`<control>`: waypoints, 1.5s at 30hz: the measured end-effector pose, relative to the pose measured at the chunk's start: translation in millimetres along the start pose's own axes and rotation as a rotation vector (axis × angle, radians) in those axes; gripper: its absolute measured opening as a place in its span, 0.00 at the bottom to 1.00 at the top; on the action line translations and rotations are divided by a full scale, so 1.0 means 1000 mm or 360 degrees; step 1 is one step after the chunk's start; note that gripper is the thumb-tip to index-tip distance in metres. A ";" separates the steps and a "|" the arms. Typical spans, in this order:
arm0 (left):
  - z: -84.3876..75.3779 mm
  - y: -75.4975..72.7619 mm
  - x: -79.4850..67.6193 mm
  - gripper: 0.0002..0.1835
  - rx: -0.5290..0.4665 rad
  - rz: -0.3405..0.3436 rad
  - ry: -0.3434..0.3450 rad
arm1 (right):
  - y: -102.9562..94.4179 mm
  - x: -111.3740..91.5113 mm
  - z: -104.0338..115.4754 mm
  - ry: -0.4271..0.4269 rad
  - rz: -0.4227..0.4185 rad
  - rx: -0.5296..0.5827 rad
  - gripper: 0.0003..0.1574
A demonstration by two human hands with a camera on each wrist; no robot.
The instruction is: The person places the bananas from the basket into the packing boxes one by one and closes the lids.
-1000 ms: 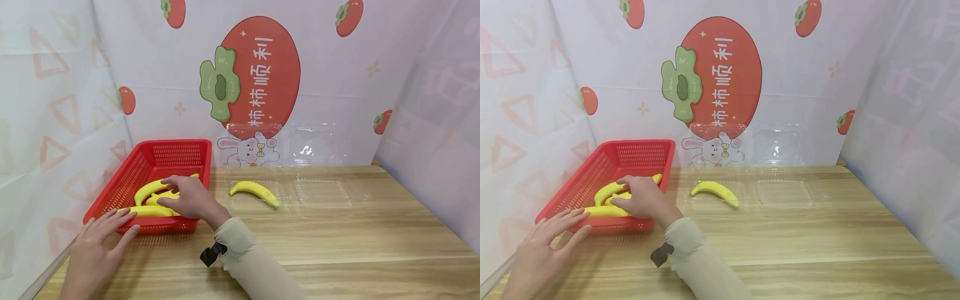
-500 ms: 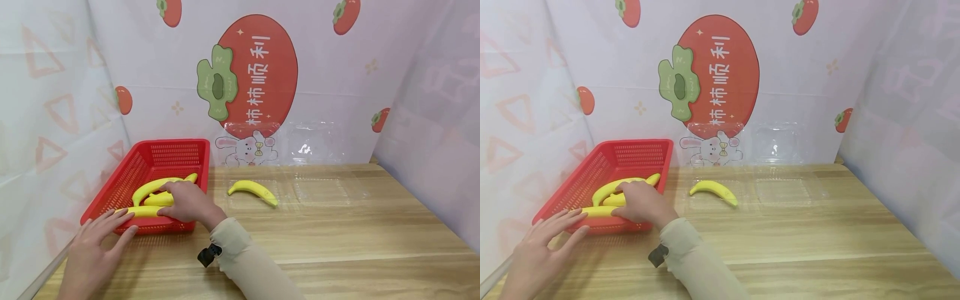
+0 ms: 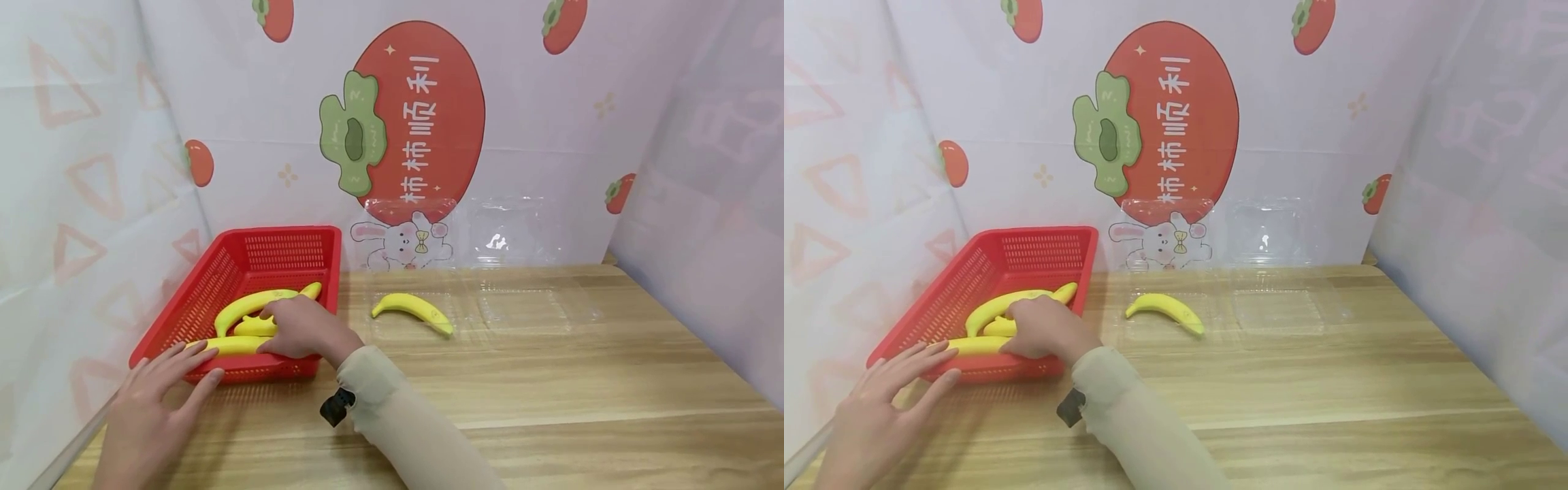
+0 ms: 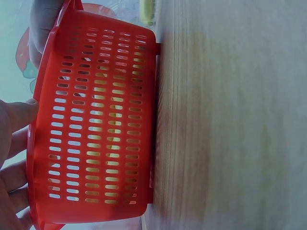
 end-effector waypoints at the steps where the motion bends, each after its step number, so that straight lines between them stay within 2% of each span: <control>1: 0.000 0.000 0.000 0.27 -0.0004 -0.0004 0.0006 | 0.001 0.001 0.000 -0.0006 0.0014 -0.0012 0.35; 6: 0.000 0.000 0.000 0.27 -0.0012 -0.0001 0.0007 | 0.006 0.005 -0.001 0.0024 0.0054 -0.0043 0.34; 12: 0.001 0.001 -0.001 0.28 0.0016 0.0024 -0.0027 | 0.009 0.005 -0.003 0.0129 0.0054 0.0048 0.31; 16: 0.001 0.000 -0.001 0.28 0.0020 0.0031 -0.0042 | 0.010 0.005 -0.003 0.0118 0.0072 0.0043 0.28; 23: 0.001 -0.001 -0.002 0.28 0.0034 0.0038 -0.0071 | 0.013 0.009 -0.003 0.0116 0.0150 0.0014 0.28; 31: 0.000 -0.001 -0.001 0.28 0.0024 0.0030 -0.0065 | 0.015 0.012 -0.002 0.0112 0.0238 0.0051 0.22; 45: -0.001 0.000 0.000 0.28 0.0026 0.0033 -0.0071 | 0.016 0.015 0.000 0.0025 0.0319 0.0081 0.24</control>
Point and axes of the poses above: each hand's wrist, its own x-axis towards the middle knuckle, its own y-axis out of the palm, z = x × y, the point moved 7 cm from there along x, towards the middle knuckle, and after that the axes turned 10 degrees about -z, right-handed, at the moved point
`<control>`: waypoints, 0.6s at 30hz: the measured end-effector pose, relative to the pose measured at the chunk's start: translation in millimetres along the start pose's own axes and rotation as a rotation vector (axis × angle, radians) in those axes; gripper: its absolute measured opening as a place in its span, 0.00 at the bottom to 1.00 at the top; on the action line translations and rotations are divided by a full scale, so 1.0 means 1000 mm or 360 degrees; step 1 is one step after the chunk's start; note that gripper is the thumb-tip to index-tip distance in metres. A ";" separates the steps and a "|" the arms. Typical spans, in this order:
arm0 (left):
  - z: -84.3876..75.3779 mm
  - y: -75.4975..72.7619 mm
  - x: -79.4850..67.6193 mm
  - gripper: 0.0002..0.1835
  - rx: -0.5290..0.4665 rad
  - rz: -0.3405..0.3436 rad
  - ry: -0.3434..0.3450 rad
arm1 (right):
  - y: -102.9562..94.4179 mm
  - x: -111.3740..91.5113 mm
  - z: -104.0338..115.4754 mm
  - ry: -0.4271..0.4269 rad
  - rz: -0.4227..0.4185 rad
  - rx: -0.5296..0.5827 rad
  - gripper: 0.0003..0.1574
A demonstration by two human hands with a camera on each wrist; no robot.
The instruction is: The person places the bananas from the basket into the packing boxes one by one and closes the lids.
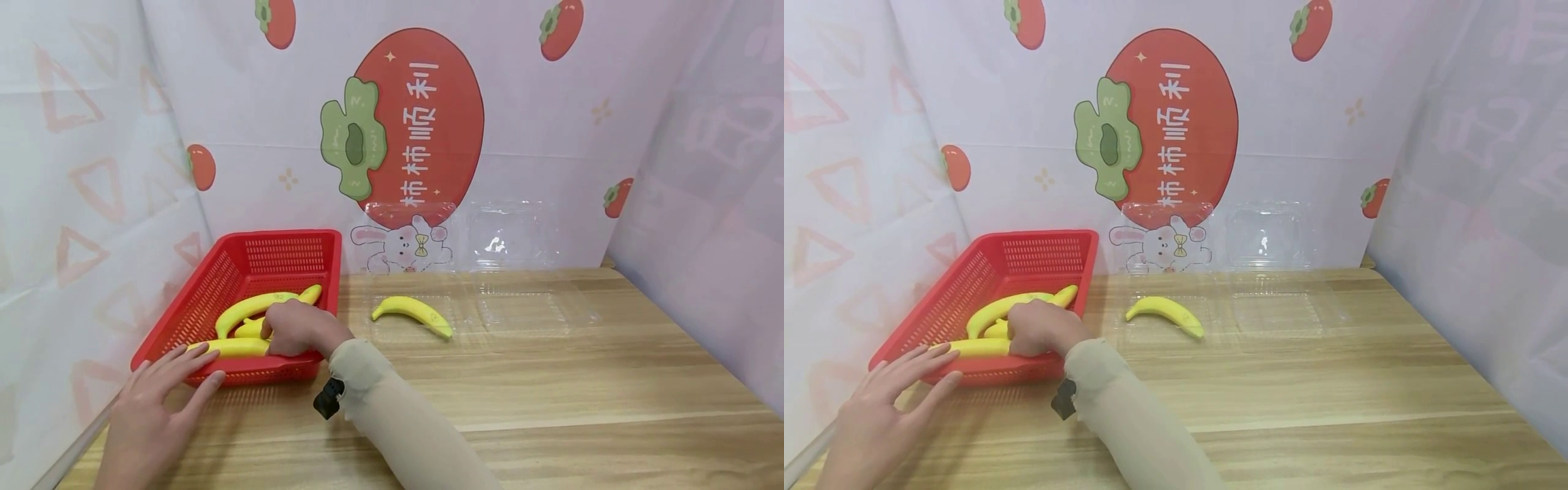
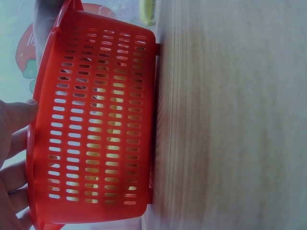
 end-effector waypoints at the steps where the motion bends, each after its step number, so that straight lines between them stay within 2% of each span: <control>1: 0.000 0.000 0.000 0.28 -0.0003 -0.0005 0.0003 | 0.000 0.000 0.000 -0.0002 -0.0001 0.0000 0.25; 13: -0.001 -0.001 0.000 0.28 -0.0005 -0.0012 0.0004 | 0.000 0.004 0.002 -0.0081 -0.0073 -0.0054 0.19; 18: 0.000 0.000 0.001 0.28 -0.0011 -0.0004 0.0001 | 0.001 0.006 0.003 -0.0104 -0.0092 -0.0091 0.20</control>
Point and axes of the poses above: each hand's wrist, its own x-axis towards the middle knuckle, its own y-axis out of the palm, z = x × y, the point moved 7 cm from there along x, towards the middle knuckle, and after that the axes turned 10 degrees about -z, right-handed, at the moved point
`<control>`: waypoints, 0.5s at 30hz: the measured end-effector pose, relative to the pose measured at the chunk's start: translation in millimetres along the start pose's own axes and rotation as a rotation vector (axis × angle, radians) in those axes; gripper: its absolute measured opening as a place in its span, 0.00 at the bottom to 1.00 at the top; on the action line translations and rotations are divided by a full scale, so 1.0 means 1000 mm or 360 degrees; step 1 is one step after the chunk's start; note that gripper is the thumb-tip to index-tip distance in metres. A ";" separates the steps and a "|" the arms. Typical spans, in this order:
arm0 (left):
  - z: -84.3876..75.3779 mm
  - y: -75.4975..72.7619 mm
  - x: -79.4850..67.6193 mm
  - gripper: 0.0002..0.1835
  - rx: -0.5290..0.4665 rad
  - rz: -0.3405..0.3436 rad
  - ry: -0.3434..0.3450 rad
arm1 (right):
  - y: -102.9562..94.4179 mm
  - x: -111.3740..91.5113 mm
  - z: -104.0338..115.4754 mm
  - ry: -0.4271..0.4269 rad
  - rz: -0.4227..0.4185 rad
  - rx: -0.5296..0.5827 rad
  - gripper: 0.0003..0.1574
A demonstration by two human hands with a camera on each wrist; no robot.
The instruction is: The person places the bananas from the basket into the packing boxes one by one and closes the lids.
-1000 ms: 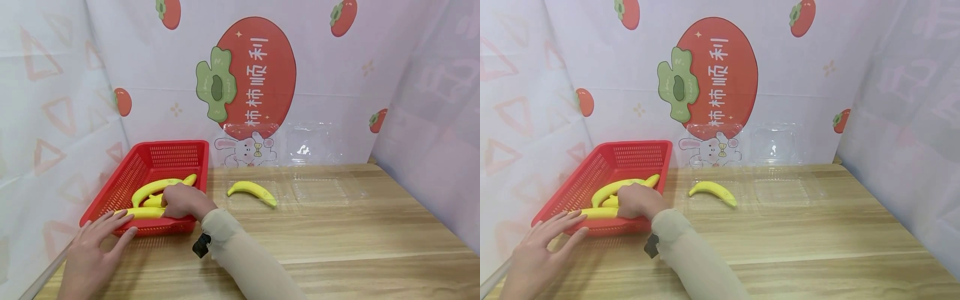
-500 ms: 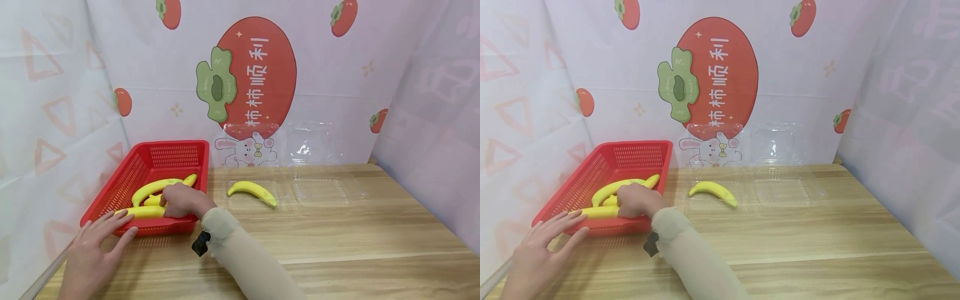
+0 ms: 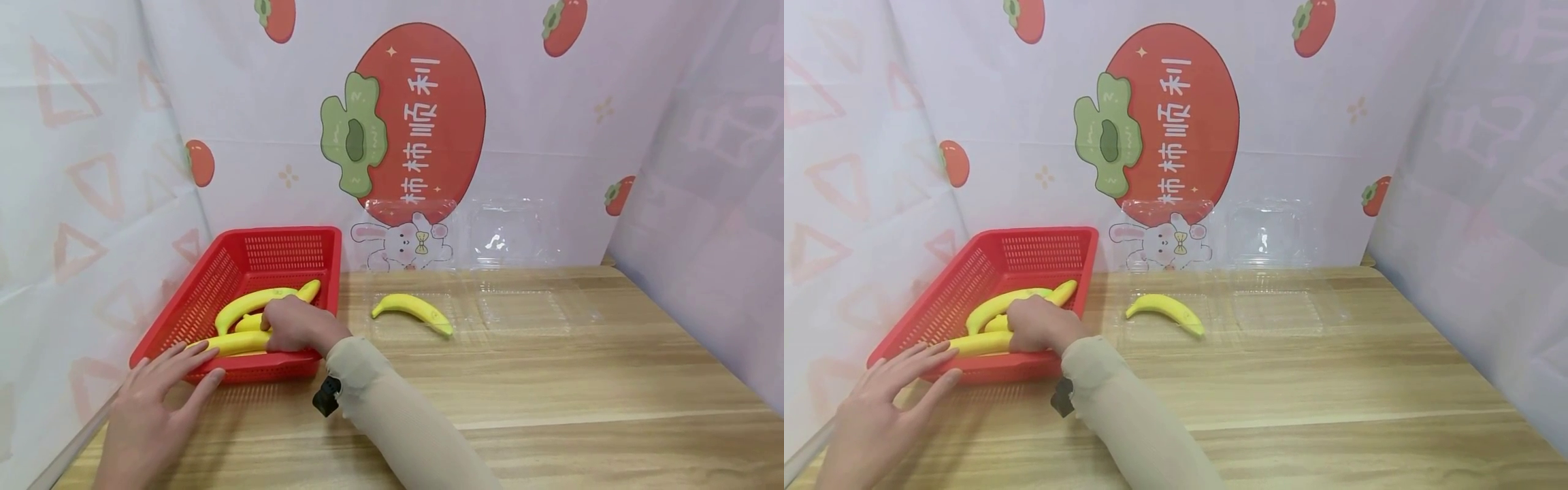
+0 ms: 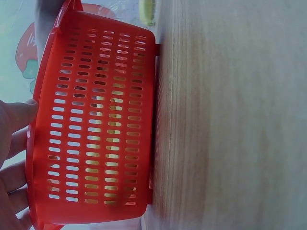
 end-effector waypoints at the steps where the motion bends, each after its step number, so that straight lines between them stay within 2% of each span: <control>1: 0.000 0.000 0.000 0.28 -0.0001 -0.0002 0.0002 | 0.000 0.000 0.000 0.0001 0.0003 0.0000 0.20; 6: 0.000 0.000 -0.001 0.28 -0.0013 -0.0017 0.0021 | 0.001 0.000 0.000 0.0017 0.0016 -0.0012 0.19; 12: -0.001 0.000 -0.001 0.27 -0.0031 -0.0032 0.0048 | 0.000 -0.002 0.001 0.0005 0.0017 -0.0055 0.08; 15: -0.001 0.000 -0.001 0.27 -0.0033 -0.0031 0.0049 | 0.000 -0.002 0.001 0.0011 0.0014 -0.0075 0.13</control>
Point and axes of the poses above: each hand's wrist, its own x-axis towards the middle knuckle, its own y-axis out of the palm, z = x × y, the point moved 7 cm from there along x, towards the middle knuckle, and after that the axes turned 10 degrees about -z, right-handed, at the moved point
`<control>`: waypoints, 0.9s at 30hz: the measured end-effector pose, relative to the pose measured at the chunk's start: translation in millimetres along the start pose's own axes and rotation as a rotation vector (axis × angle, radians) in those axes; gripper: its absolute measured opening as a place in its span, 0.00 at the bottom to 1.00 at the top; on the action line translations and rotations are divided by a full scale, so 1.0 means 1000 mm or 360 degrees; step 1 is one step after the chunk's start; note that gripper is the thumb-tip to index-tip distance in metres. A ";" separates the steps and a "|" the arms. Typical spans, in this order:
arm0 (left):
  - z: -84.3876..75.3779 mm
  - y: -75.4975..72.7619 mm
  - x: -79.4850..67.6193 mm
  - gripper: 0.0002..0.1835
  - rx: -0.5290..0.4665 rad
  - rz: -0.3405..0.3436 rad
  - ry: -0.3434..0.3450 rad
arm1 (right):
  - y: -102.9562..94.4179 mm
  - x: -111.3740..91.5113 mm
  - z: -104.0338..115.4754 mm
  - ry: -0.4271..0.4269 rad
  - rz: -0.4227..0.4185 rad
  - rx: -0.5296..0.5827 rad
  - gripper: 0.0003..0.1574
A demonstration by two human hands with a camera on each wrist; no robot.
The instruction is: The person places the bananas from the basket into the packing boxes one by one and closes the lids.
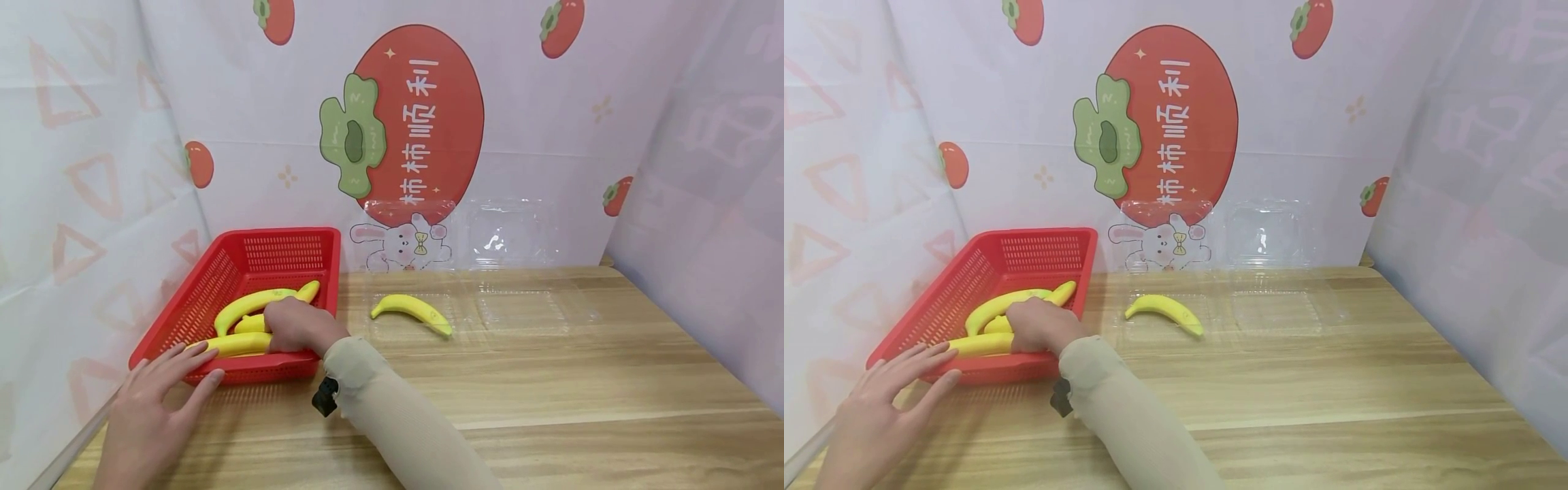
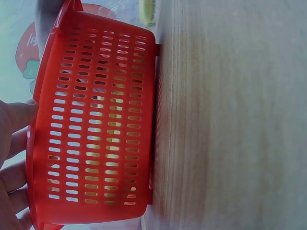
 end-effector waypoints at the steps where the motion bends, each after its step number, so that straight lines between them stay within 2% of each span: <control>1: 0.000 0.000 0.000 0.27 0.0002 0.0002 -0.0003 | 0.000 0.000 0.000 0.0006 -0.0006 -0.0005 0.14; 10: 0.002 0.002 0.000 0.28 0.0026 0.0006 -0.0037 | -0.006 0.000 -0.006 0.0122 -0.0160 0.0065 0.14; 15: 0.002 0.001 0.000 0.27 0.0021 -0.0004 -0.0038 | -0.012 0.000 -0.006 0.0118 -0.0301 0.0080 0.08; 20: 0.001 0.001 0.000 0.27 0.0026 0.0003 -0.0039 | -0.019 0.000 -0.007 0.0097 -0.0429 0.0087 0.16; 27: 0.000 0.000 0.000 0.28 0.0019 -0.0003 -0.0025 | -0.016 -0.002 -0.008 0.0164 -0.0355 0.0202 0.10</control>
Point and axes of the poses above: each hand's wrist, its own x-axis towards the middle knuckle, its own y-axis out of the palm, z = x × y, the point moved 7 cm from there along x, towards the middle knuckle, and after that the axes turned 10 degrees about -z, right-handed, at the moved point
